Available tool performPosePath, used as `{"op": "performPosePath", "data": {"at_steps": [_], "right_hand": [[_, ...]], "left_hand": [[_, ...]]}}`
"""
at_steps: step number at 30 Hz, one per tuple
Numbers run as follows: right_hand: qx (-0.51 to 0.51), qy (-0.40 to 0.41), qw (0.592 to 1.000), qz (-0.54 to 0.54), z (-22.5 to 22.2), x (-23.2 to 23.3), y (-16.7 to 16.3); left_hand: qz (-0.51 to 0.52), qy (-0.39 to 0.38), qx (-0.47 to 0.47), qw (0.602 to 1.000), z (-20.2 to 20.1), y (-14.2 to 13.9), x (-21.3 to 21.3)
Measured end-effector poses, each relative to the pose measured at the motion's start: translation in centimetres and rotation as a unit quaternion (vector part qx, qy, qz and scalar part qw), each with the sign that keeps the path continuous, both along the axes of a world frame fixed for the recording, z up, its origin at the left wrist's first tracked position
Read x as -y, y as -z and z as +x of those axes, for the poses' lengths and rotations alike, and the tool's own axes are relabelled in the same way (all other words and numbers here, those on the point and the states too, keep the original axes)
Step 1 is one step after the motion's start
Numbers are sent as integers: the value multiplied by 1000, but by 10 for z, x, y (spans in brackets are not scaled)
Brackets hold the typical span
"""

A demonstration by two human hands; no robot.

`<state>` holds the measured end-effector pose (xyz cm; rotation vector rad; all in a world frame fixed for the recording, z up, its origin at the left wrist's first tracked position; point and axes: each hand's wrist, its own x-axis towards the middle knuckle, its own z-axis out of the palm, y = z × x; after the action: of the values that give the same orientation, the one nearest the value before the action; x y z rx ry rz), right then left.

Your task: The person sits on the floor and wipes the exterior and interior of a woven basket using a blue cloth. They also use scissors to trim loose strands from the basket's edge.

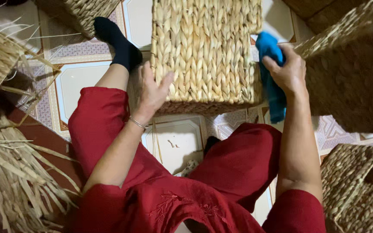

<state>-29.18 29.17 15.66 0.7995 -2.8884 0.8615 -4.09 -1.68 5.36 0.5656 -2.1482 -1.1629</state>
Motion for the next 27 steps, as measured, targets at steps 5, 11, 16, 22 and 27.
{"op": "performPosePath", "data": {"at_steps": [5,11,16,22,27], "right_hand": [[-152,-163,975,15,64,52,-25],[-240,-393,881,104,139,124,-18],[-224,-394,885,107,106,135,-4],[-354,-226,902,102,13,201,24],[-281,-148,945,77,-11,231,39]], "left_hand": [[47,22,9,999,5,20,7],[87,50,-51,994,12,39,6],[235,93,-65,965,9,28,-4],[236,89,-43,967,12,10,-6],[219,78,-72,970,9,15,-4]]}}
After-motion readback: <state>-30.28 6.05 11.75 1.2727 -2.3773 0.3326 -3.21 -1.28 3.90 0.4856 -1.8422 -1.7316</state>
